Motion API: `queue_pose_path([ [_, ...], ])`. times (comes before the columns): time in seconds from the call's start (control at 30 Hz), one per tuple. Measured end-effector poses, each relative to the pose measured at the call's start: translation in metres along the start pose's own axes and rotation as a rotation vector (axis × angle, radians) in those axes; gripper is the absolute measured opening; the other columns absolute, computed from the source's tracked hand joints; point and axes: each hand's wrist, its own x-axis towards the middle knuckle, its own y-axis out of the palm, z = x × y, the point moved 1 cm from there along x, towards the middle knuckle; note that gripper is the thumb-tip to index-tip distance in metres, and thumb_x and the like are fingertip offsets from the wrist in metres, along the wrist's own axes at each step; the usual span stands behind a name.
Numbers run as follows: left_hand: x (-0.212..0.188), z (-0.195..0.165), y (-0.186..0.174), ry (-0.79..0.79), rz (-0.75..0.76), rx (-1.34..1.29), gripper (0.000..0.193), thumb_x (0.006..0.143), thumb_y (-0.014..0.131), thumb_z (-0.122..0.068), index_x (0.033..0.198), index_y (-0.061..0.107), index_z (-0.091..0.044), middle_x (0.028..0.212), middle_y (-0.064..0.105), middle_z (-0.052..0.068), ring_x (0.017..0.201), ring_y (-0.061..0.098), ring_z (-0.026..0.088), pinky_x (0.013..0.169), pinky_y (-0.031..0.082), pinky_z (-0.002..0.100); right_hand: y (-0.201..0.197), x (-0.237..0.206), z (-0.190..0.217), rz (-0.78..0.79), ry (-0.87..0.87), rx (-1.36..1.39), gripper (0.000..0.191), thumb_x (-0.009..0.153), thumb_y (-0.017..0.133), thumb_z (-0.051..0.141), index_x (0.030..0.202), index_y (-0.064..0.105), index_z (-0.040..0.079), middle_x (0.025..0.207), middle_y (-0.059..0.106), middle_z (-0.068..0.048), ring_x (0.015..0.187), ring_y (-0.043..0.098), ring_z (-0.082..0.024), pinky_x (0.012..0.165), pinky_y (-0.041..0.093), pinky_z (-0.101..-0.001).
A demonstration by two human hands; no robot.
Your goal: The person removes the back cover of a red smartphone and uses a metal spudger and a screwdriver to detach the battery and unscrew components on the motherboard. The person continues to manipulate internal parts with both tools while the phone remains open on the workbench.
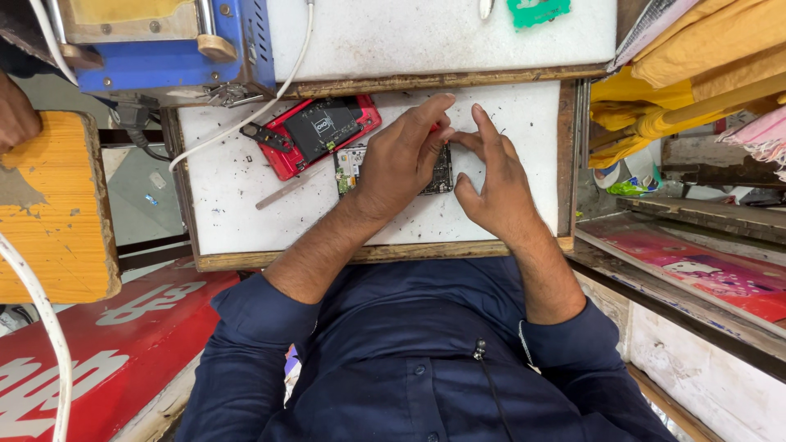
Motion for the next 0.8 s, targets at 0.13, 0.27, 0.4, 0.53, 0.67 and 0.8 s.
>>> queue_pose_path([
  [0.13, 0.005, -0.001, -0.003, 0.063, 0.086, -0.051, 0.057, 0.095, 0.062, 0.011, 0.146, 0.044, -0.011, 0.117, 0.069, 0.015, 0.100, 0.075, 0.024, 0.083, 0.065, 0.031, 0.002, -0.001, -0.005, -0.003, -0.004, -0.035, 0.097, 0.087, 0.065, -0.003, 0.165, 0.010, 0.009, 0.138, 0.061, -0.021, 0.132, 0.059, -0.034, 0.115, 0.046, -0.0467],
  [0.27, 0.011, -0.004, -0.004, 0.191, 0.108, 0.018, 0.055, 0.090, 0.068, 0.007, 0.139, 0.048, -0.008, 0.108, 0.069, 0.015, 0.093, 0.071, 0.027, 0.078, 0.060, 0.035, 0.005, -0.001, -0.010, 0.022, 0.087, -0.039, 0.095, 0.090, 0.065, -0.001, 0.165, 0.010, 0.010, 0.135, 0.053, -0.028, 0.127, 0.062, -0.035, 0.108, 0.053, -0.0453],
  [0.4, 0.013, -0.005, -0.001, 0.169, 0.046, 0.236, 0.045, 0.097, 0.080, -0.015, 0.131, 0.053, -0.005, 0.089, 0.068, 0.007, 0.078, 0.068, 0.024, 0.072, 0.056, 0.038, 0.007, 0.000, -0.010, 0.009, 0.110, -0.037, 0.093, 0.090, 0.063, -0.003, 0.166, 0.013, 0.011, 0.134, 0.054, -0.028, 0.129, 0.061, -0.035, 0.110, 0.053, -0.0447],
  [0.53, 0.011, -0.004, -0.004, 0.142, 0.013, 0.263, 0.041, 0.096, 0.080, -0.015, 0.127, 0.055, -0.005, 0.089, 0.068, 0.008, 0.077, 0.067, 0.025, 0.070, 0.054, 0.039, 0.007, 0.000, -0.009, -0.031, 0.017, -0.059, 0.093, 0.088, 0.062, -0.004, 0.166, 0.013, 0.010, 0.134, 0.062, -0.022, 0.130, 0.061, -0.034, 0.113, 0.049, -0.0454],
  [0.67, 0.010, -0.003, -0.005, 0.118, 0.031, 0.249, 0.039, 0.095, 0.079, -0.012, 0.126, 0.057, -0.005, 0.088, 0.067, 0.008, 0.079, 0.068, 0.026, 0.072, 0.054, 0.040, 0.008, 0.000, -0.009, -0.033, -0.001, -0.083, 0.092, 0.089, 0.063, -0.005, 0.165, 0.013, 0.009, 0.133, 0.065, -0.019, 0.129, 0.060, -0.033, 0.112, 0.048, -0.0454],
  [0.8, 0.011, -0.004, -0.005, 0.127, 0.084, 0.203, 0.040, 0.094, 0.077, -0.008, 0.128, 0.057, -0.005, 0.093, 0.067, 0.010, 0.085, 0.069, 0.027, 0.077, 0.055, 0.041, 0.009, 0.000, -0.010, -0.045, 0.010, -0.066, 0.092, 0.090, 0.065, -0.004, 0.166, 0.014, 0.010, 0.132, 0.063, -0.019, 0.128, 0.062, -0.031, 0.112, 0.050, -0.0442],
])
